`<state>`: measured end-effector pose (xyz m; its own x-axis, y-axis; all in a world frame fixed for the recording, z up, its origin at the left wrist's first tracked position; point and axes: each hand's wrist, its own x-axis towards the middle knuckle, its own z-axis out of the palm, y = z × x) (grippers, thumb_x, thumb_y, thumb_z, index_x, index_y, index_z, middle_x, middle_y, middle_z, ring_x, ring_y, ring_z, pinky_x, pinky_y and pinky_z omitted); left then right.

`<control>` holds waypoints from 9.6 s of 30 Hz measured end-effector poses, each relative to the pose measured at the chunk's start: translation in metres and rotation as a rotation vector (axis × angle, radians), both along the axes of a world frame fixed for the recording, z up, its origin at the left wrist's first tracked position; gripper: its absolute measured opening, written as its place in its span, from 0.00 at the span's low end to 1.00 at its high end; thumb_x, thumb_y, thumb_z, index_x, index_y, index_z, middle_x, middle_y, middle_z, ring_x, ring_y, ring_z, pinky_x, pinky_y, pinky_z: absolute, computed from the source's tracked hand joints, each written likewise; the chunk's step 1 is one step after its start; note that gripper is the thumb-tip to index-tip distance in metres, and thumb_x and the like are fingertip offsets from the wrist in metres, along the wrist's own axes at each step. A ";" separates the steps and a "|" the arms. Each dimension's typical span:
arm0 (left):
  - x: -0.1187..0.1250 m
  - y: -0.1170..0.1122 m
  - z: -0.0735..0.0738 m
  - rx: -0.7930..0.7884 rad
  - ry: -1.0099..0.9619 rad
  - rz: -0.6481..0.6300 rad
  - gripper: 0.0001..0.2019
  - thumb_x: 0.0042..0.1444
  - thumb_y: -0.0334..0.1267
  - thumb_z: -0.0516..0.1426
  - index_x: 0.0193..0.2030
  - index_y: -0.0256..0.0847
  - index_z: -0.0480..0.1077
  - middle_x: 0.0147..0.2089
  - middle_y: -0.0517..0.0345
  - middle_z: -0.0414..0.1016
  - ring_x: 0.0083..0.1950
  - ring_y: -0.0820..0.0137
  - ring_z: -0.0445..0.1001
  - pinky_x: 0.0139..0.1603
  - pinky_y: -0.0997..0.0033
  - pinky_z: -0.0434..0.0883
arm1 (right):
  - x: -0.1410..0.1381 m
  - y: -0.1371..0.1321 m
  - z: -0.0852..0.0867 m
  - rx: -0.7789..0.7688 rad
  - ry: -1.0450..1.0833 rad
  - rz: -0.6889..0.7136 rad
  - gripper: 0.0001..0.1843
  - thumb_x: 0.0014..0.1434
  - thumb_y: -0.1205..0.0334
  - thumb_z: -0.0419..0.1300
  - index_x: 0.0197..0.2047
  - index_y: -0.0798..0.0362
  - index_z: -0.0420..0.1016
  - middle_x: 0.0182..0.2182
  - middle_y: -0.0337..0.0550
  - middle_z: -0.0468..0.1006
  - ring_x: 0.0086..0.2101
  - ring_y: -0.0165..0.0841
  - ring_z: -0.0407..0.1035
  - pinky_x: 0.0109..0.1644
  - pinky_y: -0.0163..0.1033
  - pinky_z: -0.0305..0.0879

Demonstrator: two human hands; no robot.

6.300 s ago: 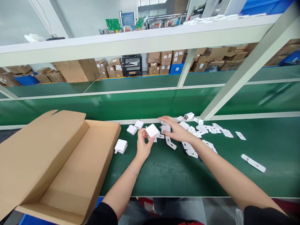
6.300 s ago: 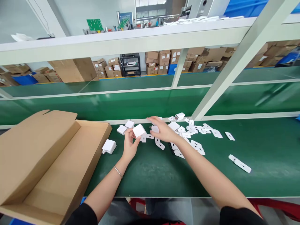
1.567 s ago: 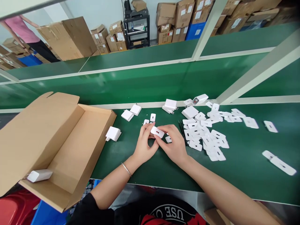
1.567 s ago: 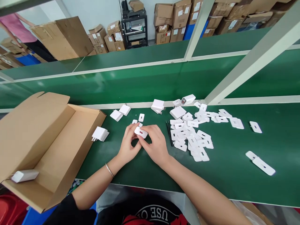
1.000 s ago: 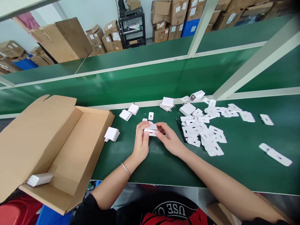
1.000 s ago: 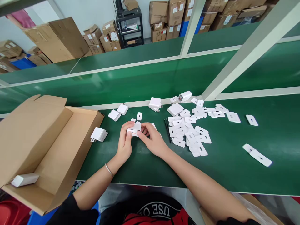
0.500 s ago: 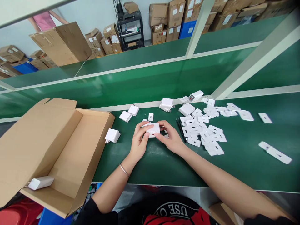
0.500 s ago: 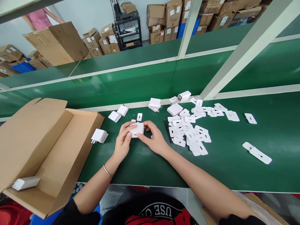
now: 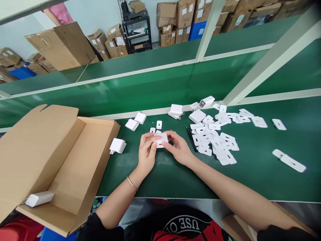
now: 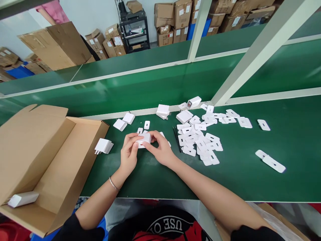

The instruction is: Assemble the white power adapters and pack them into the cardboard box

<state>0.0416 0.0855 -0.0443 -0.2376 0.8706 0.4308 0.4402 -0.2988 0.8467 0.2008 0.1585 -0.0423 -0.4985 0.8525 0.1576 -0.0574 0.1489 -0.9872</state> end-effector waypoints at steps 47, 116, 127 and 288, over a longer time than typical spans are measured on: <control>-0.001 0.003 -0.008 0.019 -0.127 -0.125 0.28 0.68 0.62 0.55 0.67 0.48 0.67 0.62 0.44 0.70 0.60 0.56 0.73 0.59 0.54 0.75 | 0.005 -0.001 0.011 0.038 0.173 0.025 0.28 0.57 0.41 0.73 0.55 0.43 0.75 0.51 0.48 0.74 0.53 0.45 0.72 0.60 0.54 0.72; -0.010 0.168 0.049 -0.588 0.859 0.177 0.23 0.68 0.39 0.55 0.68 0.43 0.70 0.58 0.38 0.72 0.61 0.46 0.73 0.64 0.47 0.69 | 0.006 0.013 -0.006 0.126 -0.101 -0.318 0.20 0.56 0.48 0.71 0.46 0.49 0.74 0.40 0.42 0.76 0.37 0.37 0.67 0.44 0.45 0.67; 0.003 0.037 0.043 -0.296 -0.100 -0.194 0.24 0.72 0.56 0.53 0.63 0.43 0.73 0.60 0.46 0.78 0.57 0.59 0.78 0.60 0.58 0.75 | 0.005 0.011 -0.005 -0.019 0.202 -0.215 0.19 0.61 0.45 0.66 0.49 0.47 0.73 0.42 0.43 0.79 0.41 0.39 0.73 0.45 0.45 0.72; 0.030 -0.036 0.020 -0.100 -0.583 0.091 0.24 0.61 0.59 0.65 0.58 0.49 0.77 0.60 0.49 0.75 0.62 0.54 0.73 0.66 0.57 0.70 | 0.017 -0.006 0.020 0.088 -0.022 0.269 0.27 0.62 0.46 0.71 0.62 0.42 0.75 0.52 0.47 0.76 0.53 0.43 0.76 0.62 0.54 0.75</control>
